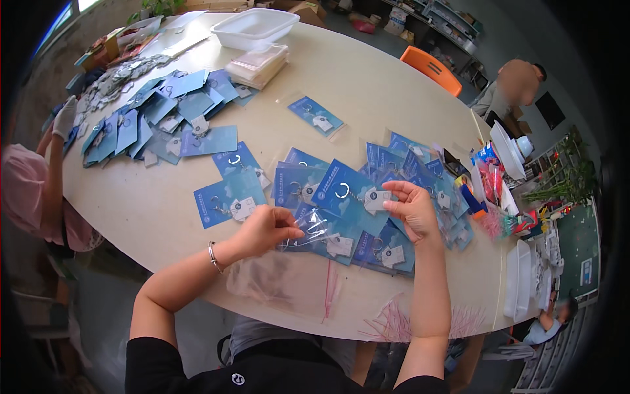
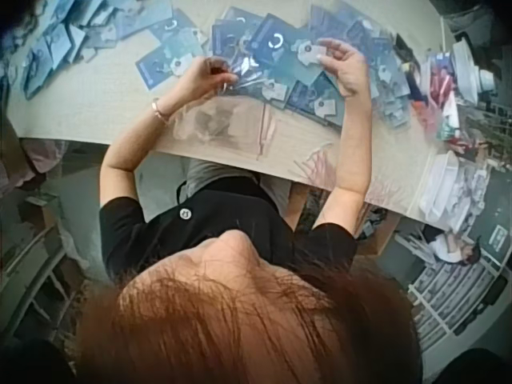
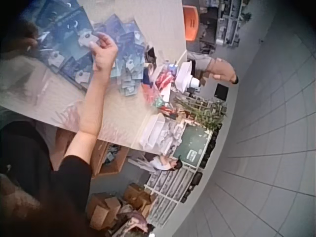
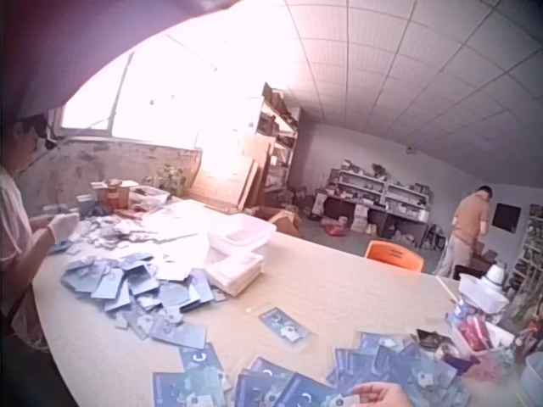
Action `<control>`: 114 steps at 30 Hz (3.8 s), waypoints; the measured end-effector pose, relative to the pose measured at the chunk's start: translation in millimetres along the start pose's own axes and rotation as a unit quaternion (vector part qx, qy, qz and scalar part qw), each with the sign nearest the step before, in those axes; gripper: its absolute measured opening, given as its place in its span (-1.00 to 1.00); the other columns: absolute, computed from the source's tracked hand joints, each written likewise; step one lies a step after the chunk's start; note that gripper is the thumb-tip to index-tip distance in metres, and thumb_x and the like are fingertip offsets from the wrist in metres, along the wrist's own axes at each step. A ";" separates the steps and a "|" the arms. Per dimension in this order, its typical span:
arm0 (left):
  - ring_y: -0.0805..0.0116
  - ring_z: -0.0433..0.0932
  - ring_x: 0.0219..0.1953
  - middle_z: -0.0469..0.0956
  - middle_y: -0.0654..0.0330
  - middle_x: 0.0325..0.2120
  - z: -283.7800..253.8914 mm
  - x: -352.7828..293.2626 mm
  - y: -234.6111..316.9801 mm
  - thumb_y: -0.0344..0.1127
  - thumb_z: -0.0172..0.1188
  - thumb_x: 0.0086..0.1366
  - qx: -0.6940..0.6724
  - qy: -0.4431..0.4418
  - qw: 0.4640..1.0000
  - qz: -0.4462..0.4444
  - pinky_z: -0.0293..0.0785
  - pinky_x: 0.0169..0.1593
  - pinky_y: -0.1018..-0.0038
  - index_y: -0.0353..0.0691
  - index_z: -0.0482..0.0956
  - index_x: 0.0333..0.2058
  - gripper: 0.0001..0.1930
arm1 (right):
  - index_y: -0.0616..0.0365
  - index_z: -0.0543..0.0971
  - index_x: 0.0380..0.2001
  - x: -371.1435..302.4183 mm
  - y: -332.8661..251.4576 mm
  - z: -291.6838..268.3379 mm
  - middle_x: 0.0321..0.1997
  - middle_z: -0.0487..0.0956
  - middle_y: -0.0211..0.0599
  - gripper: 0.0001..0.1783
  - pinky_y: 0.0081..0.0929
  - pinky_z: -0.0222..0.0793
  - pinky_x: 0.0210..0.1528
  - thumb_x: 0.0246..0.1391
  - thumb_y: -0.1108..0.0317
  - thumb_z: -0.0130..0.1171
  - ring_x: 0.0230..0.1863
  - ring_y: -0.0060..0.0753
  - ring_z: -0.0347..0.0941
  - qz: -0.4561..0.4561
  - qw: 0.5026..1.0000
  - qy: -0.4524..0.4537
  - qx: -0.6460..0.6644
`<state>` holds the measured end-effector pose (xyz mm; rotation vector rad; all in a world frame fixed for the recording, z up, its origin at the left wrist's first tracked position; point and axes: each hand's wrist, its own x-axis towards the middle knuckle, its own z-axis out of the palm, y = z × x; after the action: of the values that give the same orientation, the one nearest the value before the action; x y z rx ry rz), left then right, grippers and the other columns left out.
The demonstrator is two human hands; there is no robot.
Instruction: The person sits at a table and repeatedly picks up blue keychain cards and clear plastic bags. They insert each keychain into a bag, seal it, and place the packaged item into a growing stack. The process is repetitive and involves handling small items one at a time.
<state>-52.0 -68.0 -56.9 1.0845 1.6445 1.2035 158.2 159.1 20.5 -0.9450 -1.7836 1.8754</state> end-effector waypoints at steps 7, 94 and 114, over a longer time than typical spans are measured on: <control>0.59 0.49 -0.50 0.61 0.23 -0.56 -0.8 2.4 1.6 -0.36 0.38 0.15 0.012 -0.010 1.000 -0.011 0.42 -0.40 0.58 -0.38 0.61 -0.41 -0.81 | 0.34 0.57 -0.12 -10.4 7.2 -16.8 -0.16 0.64 -0.16 -0.55 -0.61 0.53 -0.20 -0.20 0.68 0.28 -0.26 -0.50 0.59 0.101 0.987 -0.118 -0.032; 0.35 0.43 -0.35 0.40 0.21 -0.44 24.2 -43.9 16.1 0.25 0.40 -0.22 0.573 -0.039 0.790 0.214 0.34 -0.42 0.46 -0.27 0.44 -0.42 -0.34 | -0.35 0.33 0.28 52.0 74.3 106.1 0.41 0.17 -0.18 -0.38 0.29 -0.11 0.33 0.15 -0.10 0.08 0.43 0.03 0.01 -0.336 0.713 -0.090 -0.609; 0.15 0.56 -0.31 0.55 0.13 -0.45 8.8 -8.1 -5.8 -0.40 0.34 0.05 0.181 -0.022 0.970 0.163 0.48 -0.25 0.31 -0.24 0.64 -0.49 -0.92 | 0.17 0.46 -0.18 82.7 4.6 189.0 -0.45 0.59 -0.21 -0.58 -0.41 0.42 -0.32 -0.18 0.54 0.34 -0.39 -0.30 0.57 -0.187 0.943 -0.137 -0.240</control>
<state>-42.3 -74.4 -63.5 1.6498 1.7387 1.0923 -30.0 79.2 -7.5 -0.4437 -2.4546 1.4093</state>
